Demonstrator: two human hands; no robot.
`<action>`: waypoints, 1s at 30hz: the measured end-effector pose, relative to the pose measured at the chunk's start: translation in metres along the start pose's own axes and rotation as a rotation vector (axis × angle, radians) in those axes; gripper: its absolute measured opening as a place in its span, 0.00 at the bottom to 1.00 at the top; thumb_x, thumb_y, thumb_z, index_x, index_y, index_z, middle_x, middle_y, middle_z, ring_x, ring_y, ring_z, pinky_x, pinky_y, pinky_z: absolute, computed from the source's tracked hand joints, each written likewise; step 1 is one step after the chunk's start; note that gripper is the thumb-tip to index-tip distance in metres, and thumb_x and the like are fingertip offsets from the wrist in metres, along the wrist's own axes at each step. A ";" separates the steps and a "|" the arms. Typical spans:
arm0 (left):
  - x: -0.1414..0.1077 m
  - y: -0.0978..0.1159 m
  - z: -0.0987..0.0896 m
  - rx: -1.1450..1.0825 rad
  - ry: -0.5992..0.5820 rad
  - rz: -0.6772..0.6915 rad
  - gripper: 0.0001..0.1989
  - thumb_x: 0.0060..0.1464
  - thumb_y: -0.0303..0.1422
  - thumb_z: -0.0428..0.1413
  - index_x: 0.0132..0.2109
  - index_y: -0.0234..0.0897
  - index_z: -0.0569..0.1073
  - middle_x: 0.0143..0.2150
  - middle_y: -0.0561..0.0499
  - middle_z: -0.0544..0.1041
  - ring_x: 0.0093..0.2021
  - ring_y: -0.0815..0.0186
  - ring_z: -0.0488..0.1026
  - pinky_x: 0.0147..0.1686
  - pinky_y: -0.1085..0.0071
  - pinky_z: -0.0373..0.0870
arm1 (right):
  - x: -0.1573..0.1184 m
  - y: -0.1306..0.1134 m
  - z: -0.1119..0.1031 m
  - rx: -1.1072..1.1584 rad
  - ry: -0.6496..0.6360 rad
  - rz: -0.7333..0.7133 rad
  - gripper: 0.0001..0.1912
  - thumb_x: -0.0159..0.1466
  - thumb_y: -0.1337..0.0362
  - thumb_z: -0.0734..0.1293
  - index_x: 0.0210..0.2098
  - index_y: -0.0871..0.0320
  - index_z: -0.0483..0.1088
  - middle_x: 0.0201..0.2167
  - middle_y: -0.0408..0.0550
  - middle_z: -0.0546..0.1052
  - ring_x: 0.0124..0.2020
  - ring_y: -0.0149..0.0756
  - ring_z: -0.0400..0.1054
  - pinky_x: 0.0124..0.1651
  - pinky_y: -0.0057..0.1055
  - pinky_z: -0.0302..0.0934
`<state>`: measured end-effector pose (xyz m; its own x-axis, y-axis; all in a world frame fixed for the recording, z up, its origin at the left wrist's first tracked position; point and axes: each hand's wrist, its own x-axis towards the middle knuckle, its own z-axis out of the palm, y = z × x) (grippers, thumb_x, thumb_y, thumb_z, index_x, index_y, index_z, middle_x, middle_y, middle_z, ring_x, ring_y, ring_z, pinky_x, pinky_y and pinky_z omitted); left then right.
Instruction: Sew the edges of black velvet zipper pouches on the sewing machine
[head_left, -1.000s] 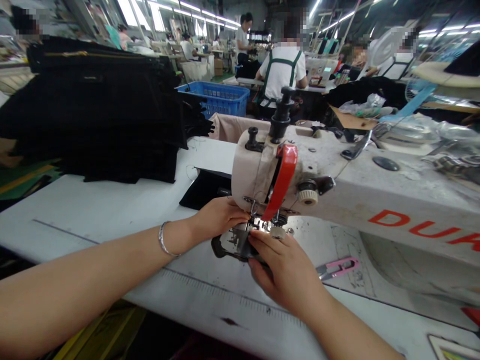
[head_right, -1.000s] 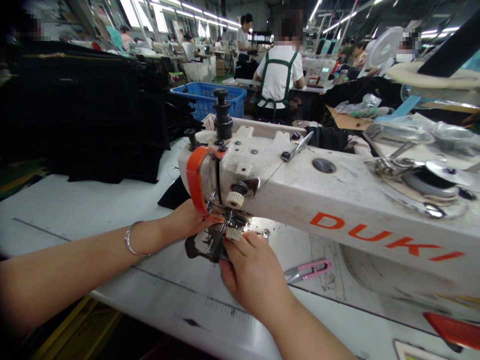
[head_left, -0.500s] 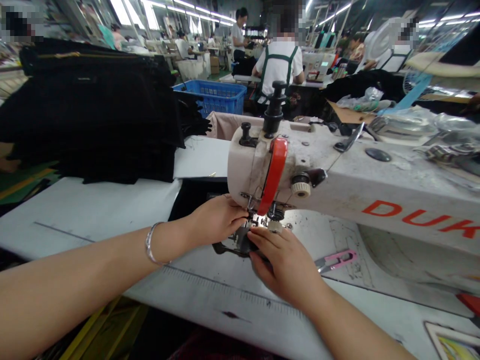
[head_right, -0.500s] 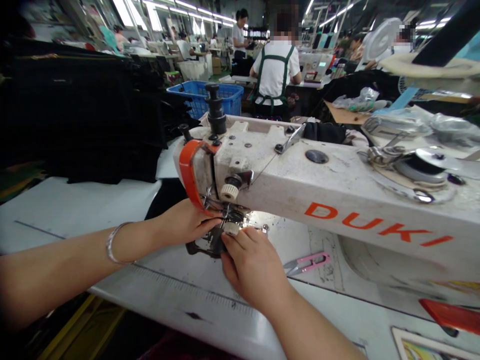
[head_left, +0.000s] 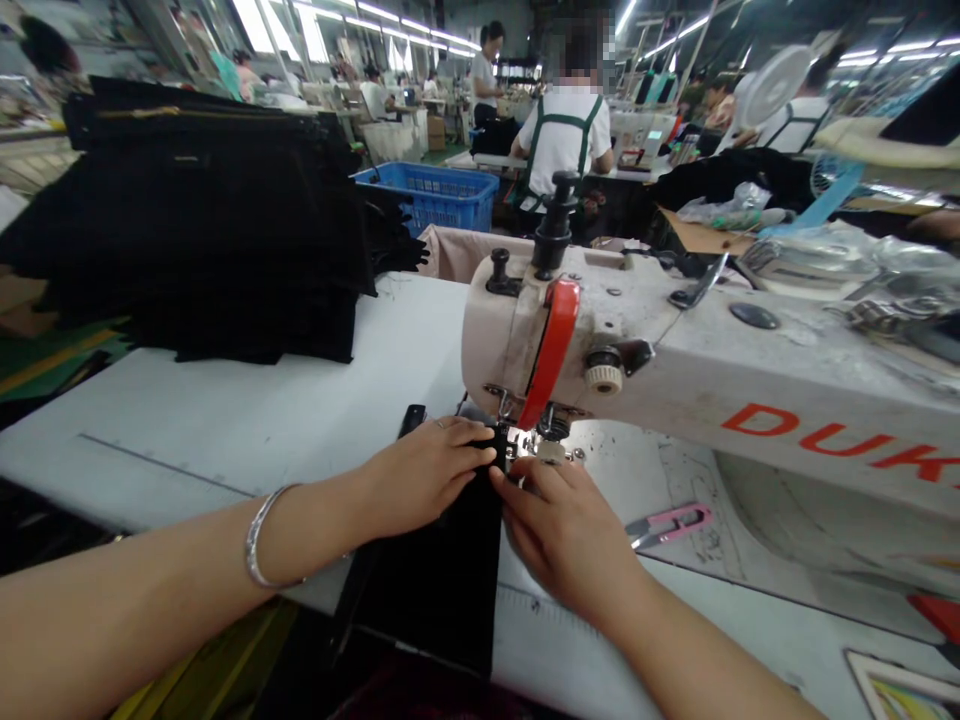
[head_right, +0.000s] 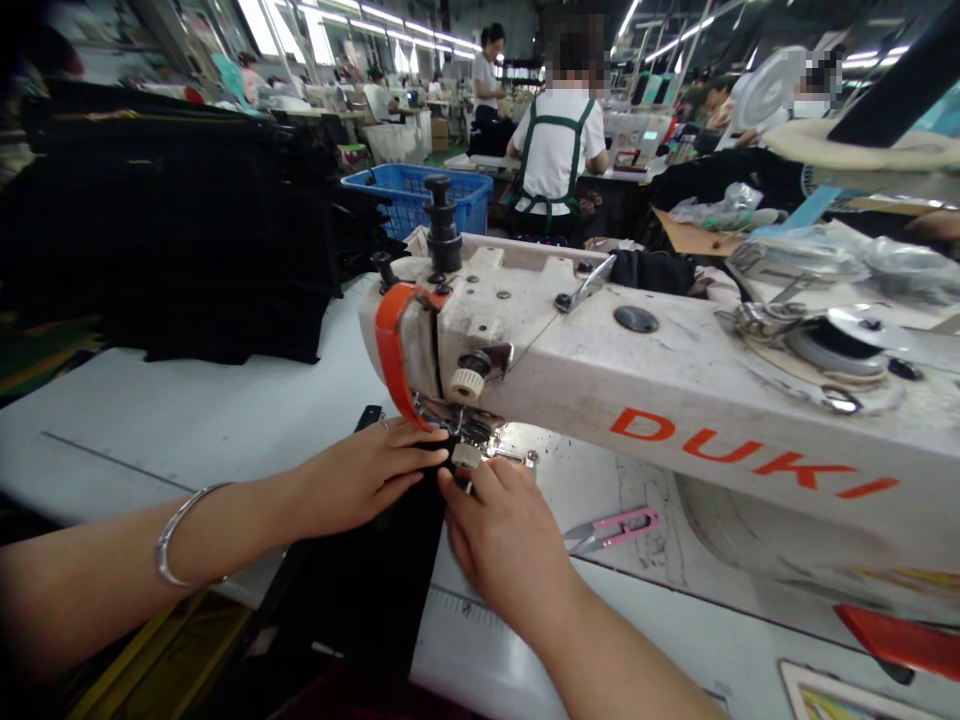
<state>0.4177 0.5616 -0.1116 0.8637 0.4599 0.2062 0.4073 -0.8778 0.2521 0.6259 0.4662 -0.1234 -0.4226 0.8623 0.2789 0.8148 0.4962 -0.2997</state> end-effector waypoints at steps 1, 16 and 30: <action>0.003 -0.005 0.000 0.002 -0.002 0.002 0.15 0.63 0.25 0.51 0.54 0.32 0.74 0.59 0.41 0.72 0.59 0.55 0.68 0.60 0.53 0.66 | 0.001 0.000 0.000 -0.009 -0.011 0.009 0.21 0.68 0.68 0.61 0.60 0.58 0.66 0.49 0.56 0.72 0.47 0.47 0.64 0.49 0.48 0.63; -0.092 0.083 -0.009 -0.174 0.170 -0.199 0.15 0.66 0.26 0.46 0.54 0.42 0.72 0.51 0.51 0.78 0.50 0.67 0.76 0.51 0.74 0.74 | -0.041 -0.042 -0.028 0.325 -0.087 0.067 0.10 0.62 0.74 0.68 0.39 0.52 0.74 0.42 0.44 0.75 0.44 0.40 0.67 0.47 0.39 0.64; -0.098 0.089 0.006 -0.062 0.159 -0.015 0.16 0.65 0.23 0.48 0.56 0.38 0.72 0.46 0.47 0.76 0.48 0.60 0.71 0.50 0.61 0.70 | -0.067 -0.074 0.015 0.177 0.197 -0.019 0.09 0.71 0.69 0.60 0.41 0.58 0.73 0.34 0.47 0.75 0.35 0.38 0.63 0.38 0.38 0.58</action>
<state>0.3712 0.4375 -0.1150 0.7979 0.4923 0.3479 0.3962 -0.8632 0.3128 0.5874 0.3734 -0.1332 -0.3373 0.8251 0.4532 0.7184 0.5367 -0.4426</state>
